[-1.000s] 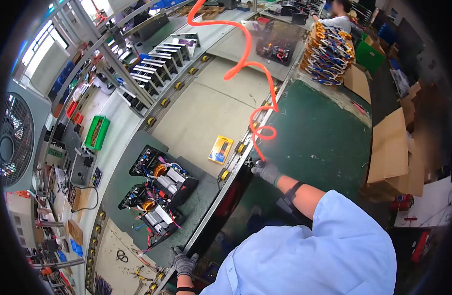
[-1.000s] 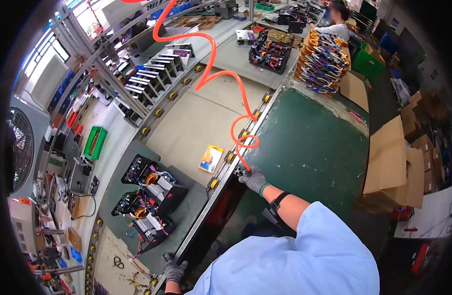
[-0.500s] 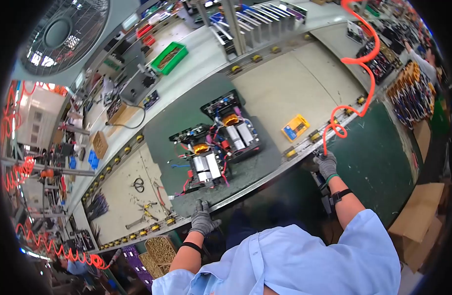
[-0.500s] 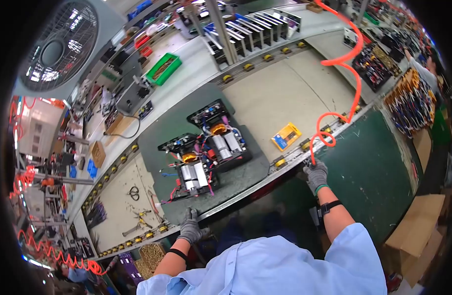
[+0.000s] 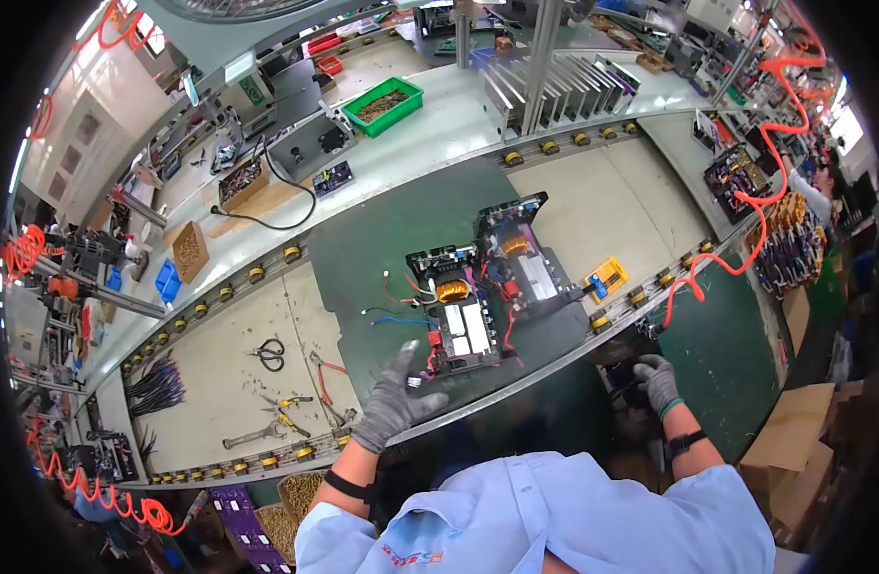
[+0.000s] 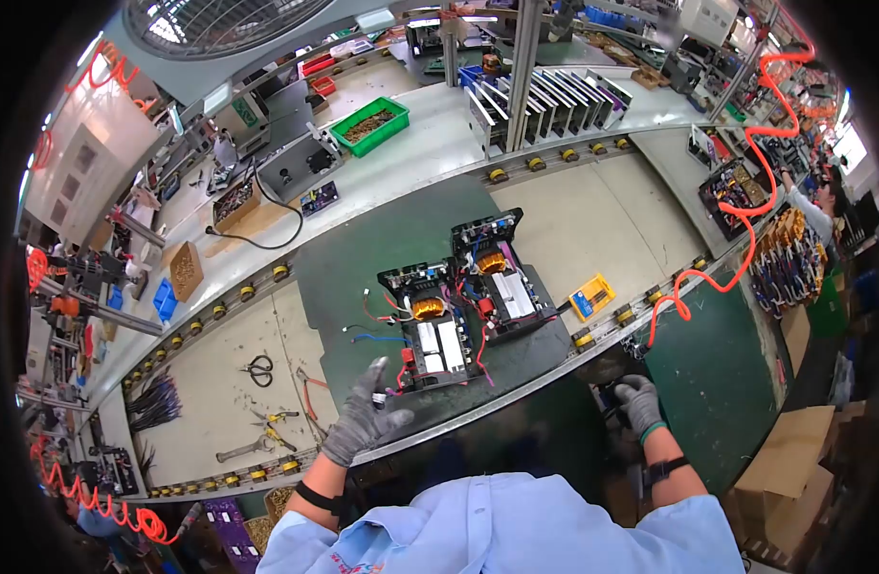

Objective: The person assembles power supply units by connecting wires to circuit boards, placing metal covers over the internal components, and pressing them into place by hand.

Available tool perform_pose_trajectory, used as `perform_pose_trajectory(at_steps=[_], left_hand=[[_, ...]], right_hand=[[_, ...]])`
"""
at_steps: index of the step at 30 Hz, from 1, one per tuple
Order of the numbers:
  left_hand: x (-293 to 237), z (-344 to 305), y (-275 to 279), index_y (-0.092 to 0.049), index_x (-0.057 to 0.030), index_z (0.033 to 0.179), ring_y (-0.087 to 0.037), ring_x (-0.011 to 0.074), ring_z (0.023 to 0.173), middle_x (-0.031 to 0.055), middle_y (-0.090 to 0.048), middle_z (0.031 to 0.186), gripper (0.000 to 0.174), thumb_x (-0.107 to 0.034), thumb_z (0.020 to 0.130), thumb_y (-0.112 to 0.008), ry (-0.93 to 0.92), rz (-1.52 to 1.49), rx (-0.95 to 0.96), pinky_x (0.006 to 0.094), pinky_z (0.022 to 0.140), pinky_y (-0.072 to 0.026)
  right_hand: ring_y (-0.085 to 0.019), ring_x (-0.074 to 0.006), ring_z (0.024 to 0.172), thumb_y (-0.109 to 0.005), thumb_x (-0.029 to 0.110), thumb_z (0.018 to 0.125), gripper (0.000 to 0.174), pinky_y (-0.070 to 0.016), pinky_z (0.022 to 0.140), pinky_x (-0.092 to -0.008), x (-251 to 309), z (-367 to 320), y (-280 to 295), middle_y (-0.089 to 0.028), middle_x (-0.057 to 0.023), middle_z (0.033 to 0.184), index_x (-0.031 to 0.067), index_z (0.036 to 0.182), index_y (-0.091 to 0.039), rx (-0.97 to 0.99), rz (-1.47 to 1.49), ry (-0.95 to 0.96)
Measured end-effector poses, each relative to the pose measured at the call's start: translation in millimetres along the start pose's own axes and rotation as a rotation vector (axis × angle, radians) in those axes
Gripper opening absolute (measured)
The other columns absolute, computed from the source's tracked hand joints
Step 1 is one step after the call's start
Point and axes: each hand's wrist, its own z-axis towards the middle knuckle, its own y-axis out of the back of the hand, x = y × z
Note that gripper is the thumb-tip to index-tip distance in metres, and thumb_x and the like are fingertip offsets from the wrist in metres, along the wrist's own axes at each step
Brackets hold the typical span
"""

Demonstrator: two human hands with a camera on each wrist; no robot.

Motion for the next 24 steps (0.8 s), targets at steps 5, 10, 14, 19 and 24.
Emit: perform_pose_trajectory(at_steps=[5,10,14,19,24], left_hand=[[5.9,44.1,11.0,-0.067,-0.0067,0.117,-0.066,0.0343,0.094,0.0188,-0.067,0.103,0.033,-0.030,0.094,-0.067,-0.291,0.245,0.355,0.0449,0.084,-0.0523],[48.6,101.8,71.8,-0.068,-0.0016,0.093,-0.067,0.0284,0.070,0.0164,-0.070,0.087,0.027,-0.028,0.097,-0.065,-0.281,0.272,0.243,0.0409,0.067,-0.0524],[165.9,130.8,39.9,-0.067,-0.0066,0.103,-0.070,0.0296,0.073,0.0182,-0.070,0.085,0.037,-0.042,0.100,-0.057,0.291,0.352,0.121,0.0453,0.064,-0.0528],[120.4,99.9,17.2,-0.058,-0.0119,0.116,-0.066,0.0211,0.071,0.0081,-0.062,0.087,0.044,-0.050,0.094,-0.065,0.842,-0.896,0.095,0.0374,0.055,-0.0560],[130.0,196.2,-13.3,-0.062,-0.0101,0.102,-0.060,0.0179,0.056,0.0042,-0.061,0.073,0.030,-0.033,0.088,-0.075,0.495,-0.708,-0.187,0.0327,0.047,-0.0491]], right_hand=[[-0.069,-0.0180,0.098,-0.075,0.023,0.086,0.038,-0.0550,0.088,-0.0326,118.4,-122.1,-107.0,-0.072,-0.0112,0.106,0.0012,0.116,-0.067,0.505,-0.365,0.640],[-0.064,-0.0319,0.103,-0.077,0.033,0.080,0.051,-0.0513,0.091,-0.0428,180.4,-135.9,-228.2,-0.068,-0.0128,0.108,0.0048,0.119,-0.064,0.653,-0.938,1.248],[-0.062,-0.0333,0.106,-0.077,0.046,0.075,0.061,-0.0490,0.090,-0.0460,172.4,-118.1,-287.5,-0.068,-0.0104,0.104,0.0063,0.119,-0.062,0.602,-1.491,1.173],[-0.067,-0.0322,0.098,-0.075,0.040,0.076,0.046,-0.0528,0.086,-0.0453,162.4,-118.2,-297.1,-0.070,-0.0136,0.096,0.0085,0.108,-0.068,0.584,-1.445,1.018],[-0.071,-0.0347,0.087,-0.073,0.037,0.078,0.038,-0.0564,0.077,-0.0458,170.4,-126.1,-294.3,-0.071,-0.0174,0.091,0.0075,0.102,-0.069,0.576,-1.353,0.972]])
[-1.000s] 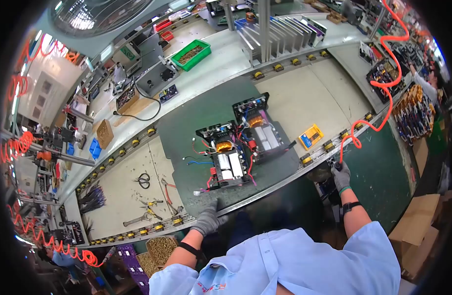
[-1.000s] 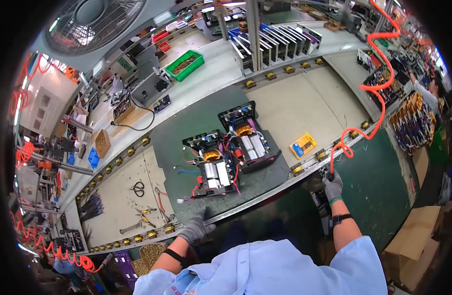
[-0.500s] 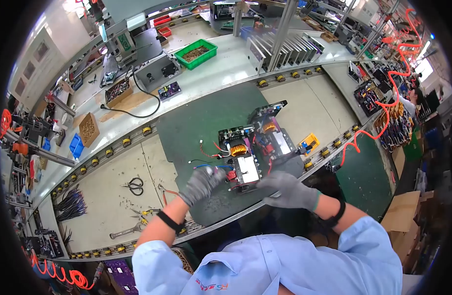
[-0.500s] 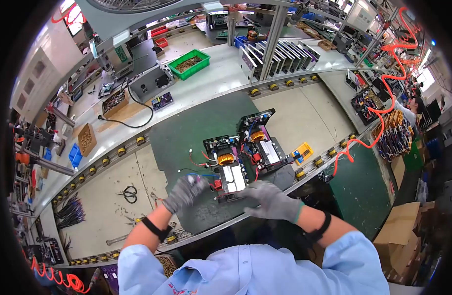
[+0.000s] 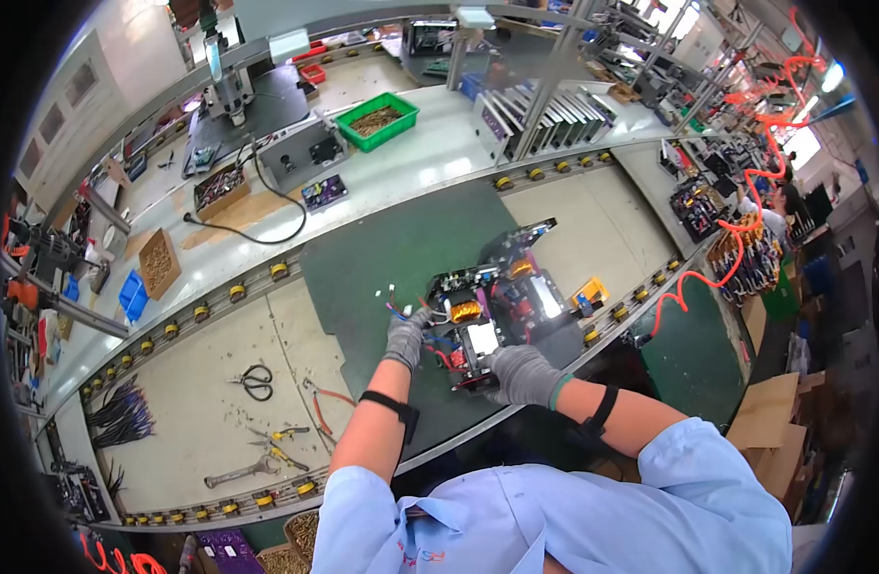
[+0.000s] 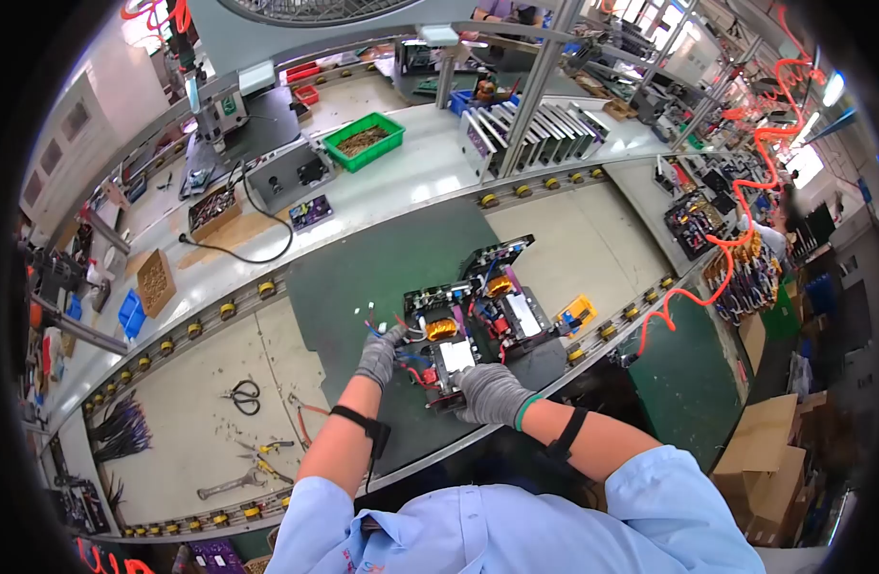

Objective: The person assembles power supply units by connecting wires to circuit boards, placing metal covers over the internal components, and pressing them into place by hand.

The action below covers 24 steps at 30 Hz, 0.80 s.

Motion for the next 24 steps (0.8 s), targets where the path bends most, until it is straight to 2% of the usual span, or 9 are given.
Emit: perform_pose_trajectory(at_steps=[5,7,8,11,13,17,20,22,24], left_hand=[[-6.7,38.0,-25.0,-0.069,-0.0056,0.085,-0.066,0.0218,0.069,0.0089,-0.067,0.071,0.018,-0.024,0.083,-0.071,0.062,0.202,-0.055,0.0395,0.058,-0.0505],[0.4,43.6,-23.6,-0.072,-0.0049,0.089,-0.068,0.0221,0.073,0.0102,-0.071,0.078,0.021,-0.025,0.084,-0.069,-0.153,0.459,-0.130,0.0400,0.066,-0.0520],[0.7,40.7,-24.4,-0.068,-0.0065,0.088,-0.057,0.0171,0.054,0.0052,-0.062,0.067,0.010,-0.016,0.085,-0.070,-0.184,0.353,-0.127,0.0355,0.049,-0.0447],[1.6,33.5,-19.2,-0.068,-0.0070,0.088,-0.057,0.0172,0.054,0.0052,-0.062,0.067,0.010,-0.017,0.086,-0.068,-0.271,0.353,-0.173,0.0358,0.049,-0.0451],[-22.5,15.3,-4.6,-0.066,-0.0066,0.088,-0.057,0.0165,0.055,0.0052,-0.062,0.069,0.011,-0.018,0.088,-0.067,-0.243,0.626,-0.199,0.0362,0.049,-0.0452],[-44.0,-14.6,45.5,-0.067,-0.0047,0.097,-0.057,0.0137,0.056,0.0035,-0.062,0.069,0.017,-0.021,0.092,-0.066,-0.255,0.065,-0.118,0.0339,0.050,-0.0465],[-26.3,0.6,96.8,-0.067,-0.0044,0.098,-0.064,0.0221,0.062,0.0096,-0.068,0.076,0.022,-0.026,0.094,-0.063,-0.271,0.279,-0.168,0.0393,0.056,-0.0508],[-1.7,-8.3,122.4,-0.066,-0.0053,0.109,-0.070,0.0356,0.078,0.0193,-0.072,0.089,0.035,-0.037,0.097,-0.058,-0.404,0.951,-0.460,0.0479,0.070,-0.0544],[2.4,-25.0,126.9,-0.062,-0.0054,0.118,-0.069,0.0392,0.087,0.0217,-0.071,0.097,0.041,-0.040,0.097,-0.055,-0.278,1.015,-0.503,0.0491,0.078,-0.0535]], right_hand=[[-0.070,-0.0350,0.083,-0.072,0.039,0.077,0.041,-0.0567,0.076,-0.0460,-9.1,1.9,-13.2,-0.071,-0.0160,0.086,0.0083,0.105,-0.069,-0.008,-0.001,-0.011],[-0.070,-0.0353,0.082,-0.072,0.038,0.077,0.038,-0.0565,0.076,-0.0461,-11.8,2.8,-17.0,-0.071,-0.0159,0.086,0.0077,0.099,-0.070,0.005,0.030,0.018],[-0.070,-0.0353,0.082,-0.073,0.037,0.076,0.035,-0.0564,0.075,-0.0460,-11.1,2.6,-16.0,-0.070,-0.0160,0.085,0.0076,0.095,-0.070,0.024,0.045,0.017],[-0.070,-0.0358,0.082,-0.073,0.034,0.077,0.032,-0.0560,0.076,-0.0463,-14.3,2.4,-20.3,-0.070,-0.0165,0.084,0.0076,0.095,-0.070,0.012,0.061,0.077],[-0.070,-0.0360,0.081,-0.073,0.033,0.077,0.031,-0.0558,0.075,-0.0464,-10.8,7.2,-20.5,-0.069,-0.0168,0.084,0.0071,0.094,-0.070,-0.025,0.072,0.126],[-0.069,-0.0368,0.080,-0.073,0.031,0.079,0.030,-0.0553,0.075,-0.0471,20.1,32.9,-4.5,-0.068,-0.0177,0.082,0.0055,0.093,-0.069,0.003,0.067,0.221],[-0.070,-0.0375,0.081,-0.073,0.028,0.079,0.031,-0.0563,0.075,-0.0473,43.9,53.5,-10.9,-0.070,-0.0183,0.085,0.0044,0.098,-0.068,0.021,0.048,0.276],[-0.071,-0.0374,0.083,-0.075,0.026,0.079,0.036,-0.0570,0.077,-0.0478,63.5,53.7,-2.1,-0.071,-0.0185,0.088,0.0048,0.107,-0.066,0.088,0.027,0.259],[-0.071,-0.0370,0.084,-0.075,0.028,0.079,0.037,-0.0567,0.078,-0.0477,57.6,56.2,-11.7,-0.071,-0.0186,0.089,0.0049,0.107,-0.066,0.076,0.030,0.289]])
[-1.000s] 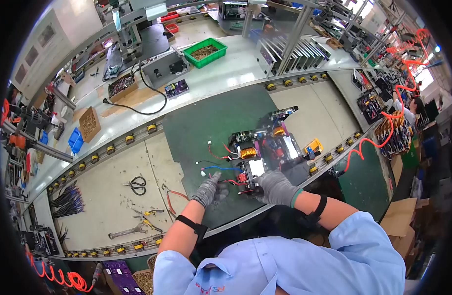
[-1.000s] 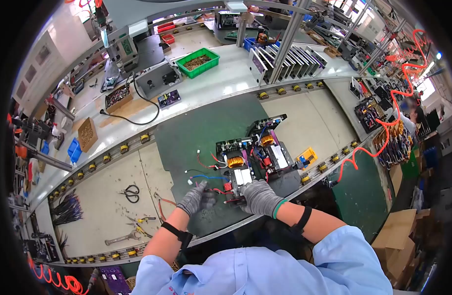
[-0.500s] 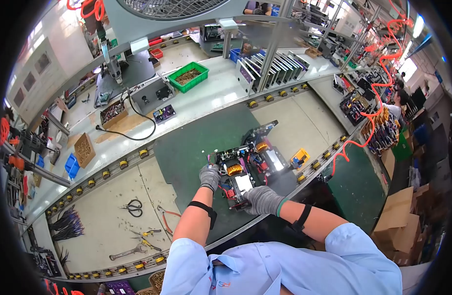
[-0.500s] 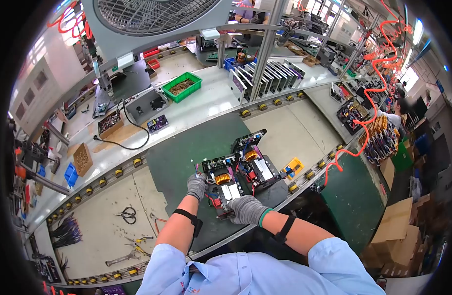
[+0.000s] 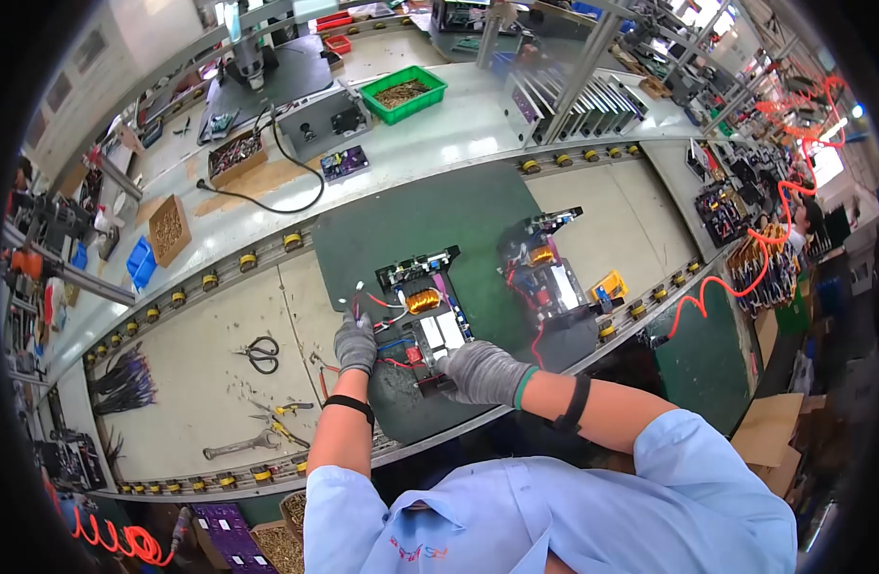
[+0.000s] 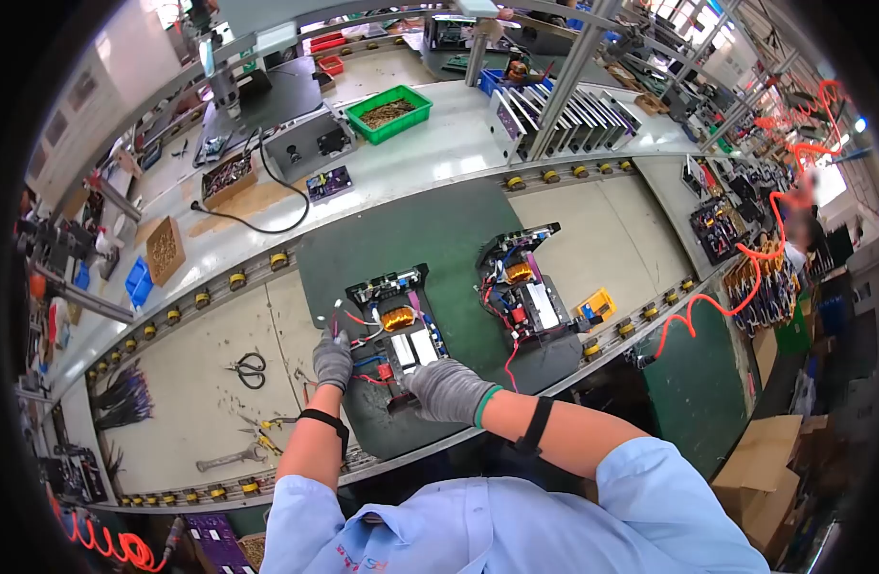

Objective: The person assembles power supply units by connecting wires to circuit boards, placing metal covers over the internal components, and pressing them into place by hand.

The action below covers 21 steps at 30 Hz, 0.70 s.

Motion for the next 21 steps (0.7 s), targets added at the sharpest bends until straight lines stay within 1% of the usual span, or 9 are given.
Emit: perform_pose_trajectory(at_steps=[2,7,9,10,11,13,16,17,21], left_hand=[[-1.1,-7.3,6.1,-0.054,-0.0068,0.136,-0.067,0.0429,0.103,0.0252,-0.069,0.111,0.056,-0.047,0.097,-0.053,0.129,0.051,0.048,0.0508,0.090,-0.0517],[29.0,-15.2,3.4,-0.062,-0.0019,0.121,-0.068,0.0426,0.097,0.0268,-0.070,0.105,0.055,-0.048,0.092,-0.060,0.111,-0.111,-0.165,0.0503,0.086,-0.0525],[52.6,-17.8,4.1,-0.057,0.0064,0.129,-0.067,0.0354,0.101,0.0229,-0.071,0.107,0.075,-0.055,0.088,-0.068,0.389,-0.377,0.005,0.0412,0.091,-0.0511],[72.4,-20.4,-13.7,-0.062,0.0055,0.112,-0.065,0.0263,0.081,0.0140,-0.069,0.091,0.068,-0.056,0.086,-0.072,0.376,-0.559,-0.085,0.0382,0.072,-0.0530],[105.0,-19.6,-40.3,-0.062,0.0055,0.112,-0.065,0.0263,0.081,0.0140,-0.069,0.091,0.068,-0.056,0.086,-0.072,0.367,-0.547,-0.095,0.0382,0.072,-0.0530],[93.5,-47.6,-11.7,-0.058,-0.0022,0.106,-0.059,0.0199,0.069,0.0092,-0.062,0.082,0.059,-0.056,0.087,-0.072,0.458,-0.857,0.029,0.0339,0.059,-0.0461],[78.8,-82.2,39.8,-0.053,-0.0139,0.097,-0.049,0.0102,0.052,0.0020,-0.052,0.069,0.047,-0.056,0.088,-0.071,0.546,-1.158,0.176,0.0276,0.040,-0.0357],[74.6,-94.3,58.1,-0.053,-0.0141,0.098,-0.049,0.0107,0.051,0.0018,-0.052,0.068,0.046,-0.056,0.088,-0.071,0.555,-1.176,0.152,0.0275,0.040,-0.0360],[96.7,-126.1,92.0,-0.054,-0.0142,0.100,-0.050,0.0122,0.048,0.0012,-0.052,0.066,0.042,-0.052,0.091,-0.069,0.565,-1.267,0.046,0.0268,0.038,-0.0379]], right_hand=[[-0.070,-0.0354,0.089,-0.074,0.036,0.082,0.041,-0.0558,0.082,-0.0462,4.9,-3.2,8.2,-0.071,-0.0170,0.090,0.0051,0.108,-0.067,-0.010,0.013,0.003],[-0.070,-0.0332,0.092,-0.070,0.050,0.086,0.049,-0.0544,0.085,-0.0416,1.3,-15.2,23.9,-0.073,-0.0140,0.093,0.0064,0.108,-0.070,-0.046,0.384,-0.023],[-0.070,-0.0320,0.092,-0.068,0.054,0.086,0.052,-0.0539,0.086,-0.0407,-7.2,-8.7,19.6,-0.074,-0.0147,0.092,0.0065,0.105,-0.072,-0.135,0.502,-0.247],[-0.071,-0.0304,0.093,-0.067,0.050,0.087,0.047,-0.0547,0.084,-0.0418,-6.0,-1.5,25.3,-0.074,-0.0146,0.091,0.0077,0.105,-0.074,-0.080,0.272,-0.261],[-0.071,-0.0304,0.093,-0.067,0.050,0.087,0.047,-0.0547,0.084,-0.0418,-3.6,7.0,29.2,-0.074,-0.0146,0.091,0.0077,0.105,-0.074,-0.092,0.283,-0.252],[-0.070,-0.0304,0.095,-0.067,0.049,0.086,0.045,-0.0550,0.082,-0.0461,1.1,24.3,29.8,-0.074,-0.0134,0.101,0.0080,0.103,-0.073,0.215,-0.107,-0.270],[-0.071,-0.0292,0.099,-0.066,0.031,0.085,0.032,-0.0553,0.080,-0.0482,-13.1,69.0,-28.8,-0.074,-0.0114,0.107,0.0112,0.109,-0.074,0.067,-0.247,-0.237],[-0.071,-0.0293,0.102,-0.065,0.023,0.085,0.030,-0.0549,0.080,-0.0486,-15.4,79.9,-39.3,-0.074,-0.0113,0.109,0.0114,0.110,-0.075,-0.078,-0.275,-0.253],[-0.071,-0.0289,0.101,-0.066,0.022,0.084,0.028,-0.0541,0.078,-0.0497,2.1,42.6,6.2,-0.075,-0.0087,0.107,0.0118,0.107,-0.076,0.090,-0.288,-0.229]])
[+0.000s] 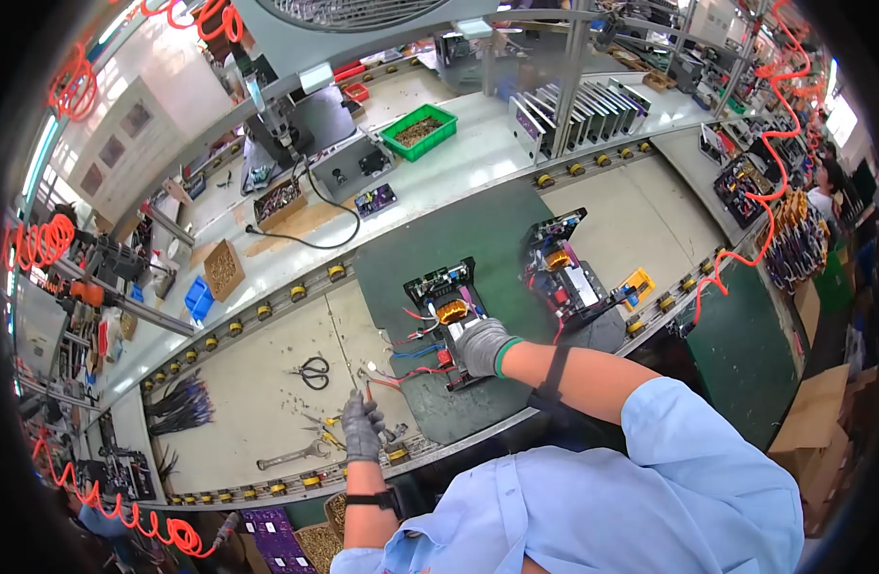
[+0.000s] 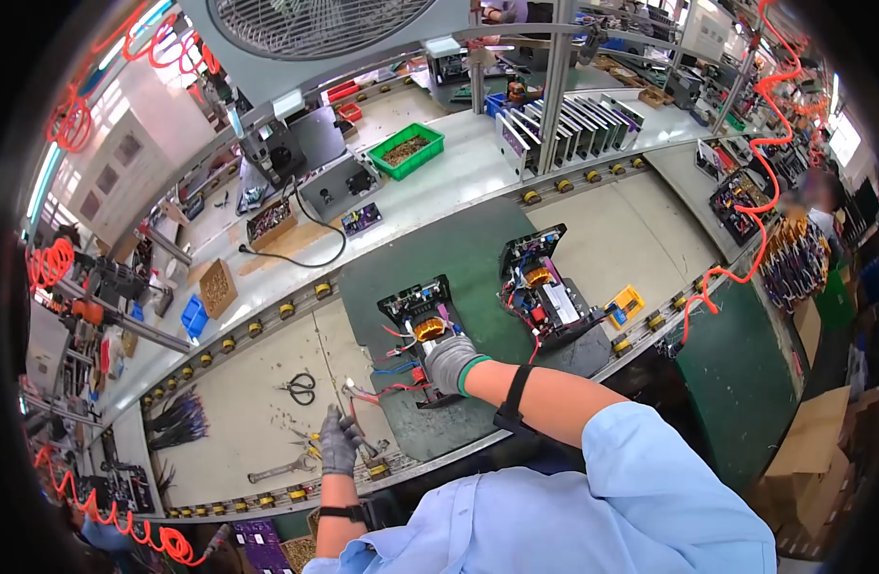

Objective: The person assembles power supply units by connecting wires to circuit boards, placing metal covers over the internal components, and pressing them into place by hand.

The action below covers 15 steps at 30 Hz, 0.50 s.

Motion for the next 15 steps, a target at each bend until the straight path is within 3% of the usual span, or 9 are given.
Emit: perform_pose_trajectory(at_steps=[2,4,6,8,9,10,12,13,15], left_hand=[[4.6,-5.2,18.1,-0.055,-0.0137,0.098,-0.051,0.0124,0.048,0.0010,-0.053,0.066,0.039,-0.050,0.091,-0.069,-0.026,-0.033,-0.005,0.0262,0.038,-0.0389],[3.1,-21.6,22.5,-0.056,-0.0129,0.097,-0.054,0.0133,0.050,0.0032,-0.058,0.073,0.032,-0.043,0.093,-0.068,-0.087,0.025,0.035,0.0263,0.039,-0.0422],[0.1,-40.5,8.8,-0.056,-0.0123,0.097,-0.056,0.0136,0.051,0.0052,-0.062,0.076,0.027,-0.035,0.092,-0.070,-0.089,0.037,0.067,0.0273,0.039,-0.0437],[0.3,-57.7,-15.1,-0.058,-0.0095,0.100,-0.056,0.0130,0.050,0.0059,-0.063,0.075,0.028,-0.033,0.092,-0.071,-0.108,0.116,0.132,0.0267,0.039,-0.0441],[1.3,-65.2,-26.4,-0.060,-0.0075,0.103,-0.057,0.0126,0.051,0.0060,-0.063,0.076,0.027,-0.030,0.093,-0.071,-0.131,0.140,0.173,0.0266,0.041,-0.0456],[4.0,-68.7,-35.2,-0.060,-0.0075,0.103,-0.057,0.0126,0.051,0.0060,-0.063,0.076,0.027,-0.030,0.093,-0.071,-0.123,0.143,0.175,0.0266,0.041,-0.0456],[6.1,-77.0,-54.1,-0.061,-0.0060,0.106,-0.058,0.0130,0.053,0.0063,-0.064,0.077,0.026,-0.028,0.095,-0.069,-0.198,0.289,0.342,0.0263,0.044,-0.0473],[4.7,-85.9,-62.6,-0.062,-0.0050,0.105,-0.058,0.0118,0.054,0.0052,-0.063,0.077,0.024,-0.027,0.097,-0.067,-0.187,0.314,0.375,0.0247,0.047,-0.0468],[-0.1,-100.5,-75.3,-0.063,-0.0046,0.105,-0.057,0.0109,0.055,0.0047,-0.063,0.077,0.025,-0.028,0.097,-0.066,-0.218,0.374,0.417,0.0241,0.048,-0.0460]], right_hand=[[-0.072,-0.0280,0.096,-0.068,0.027,0.081,0.028,-0.0547,0.078,-0.0459,-20.9,-14.7,4.2,-0.076,-0.0081,0.099,0.0119,0.103,-0.077,0.020,0.024,-0.028],[-0.072,-0.0276,0.088,-0.071,0.032,0.077,0.030,-0.0549,0.077,-0.0412,-51.0,-15.5,-16.1,-0.074,-0.0103,0.090,0.0106,0.098,-0.076,-0.110,0.488,0.143],[-0.070,-0.0253,0.083,-0.071,0.029,0.078,0.026,-0.0542,0.078,-0.0371,-63.8,-19.5,-27.5,-0.072,-0.0112,0.085,0.0082,0.094,-0.074,-0.053,0.653,0.084],[-0.068,-0.0210,0.079,-0.068,0.023,0.082,0.020,-0.0538,0.076,-0.0365,-68.5,-19.8,-41.4,-0.070,-0.0095,0.081,0.0069,0.092,-0.073,-0.062,1.083,0.128],[-0.065,-0.0171,0.078,-0.068,0.013,0.083,0.020,-0.0540,0.076,-0.0340,-69.3,-15.0,-45.7,-0.070,-0.0074,0.084,0.0059,0.101,-0.072,-0.068,1.158,0.108],[-0.065,-0.0171,0.078,-0.068,0.013,0.083,0.020,-0.0540,0.076,-0.0340,-70.3,-13.1,-48.6,-0.070,-0.0074,0.084,0.0059,0.101,-0.072,-0.063,1.161,0.101],[-0.065,-0.0158,0.081,-0.070,0.007,0.081,0.032,-0.0544,0.079,-0.0321,-74.9,-12.4,-53.1,-0.070,-0.0075,0.091,0.0045,0.113,-0.069,-0.186,1.730,0.063],[-0.065,-0.0150,0.087,-0.070,0.001,0.080,0.042,-0.0543,0.083,-0.0307,-85.7,-12.3,-52.6,-0.070,-0.0082,0.099,0.0034,0.122,-0.066,-0.148,1.715,-0.013],[-0.070,-0.0239,0.092,-0.072,0.010,0.077,0.042,-0.0543,0.087,-0.0355,-102.9,0.1,-81.8,-0.073,-0.0138,0.104,0.0020,0.117,-0.067,-0.358,1.430,-0.091]])
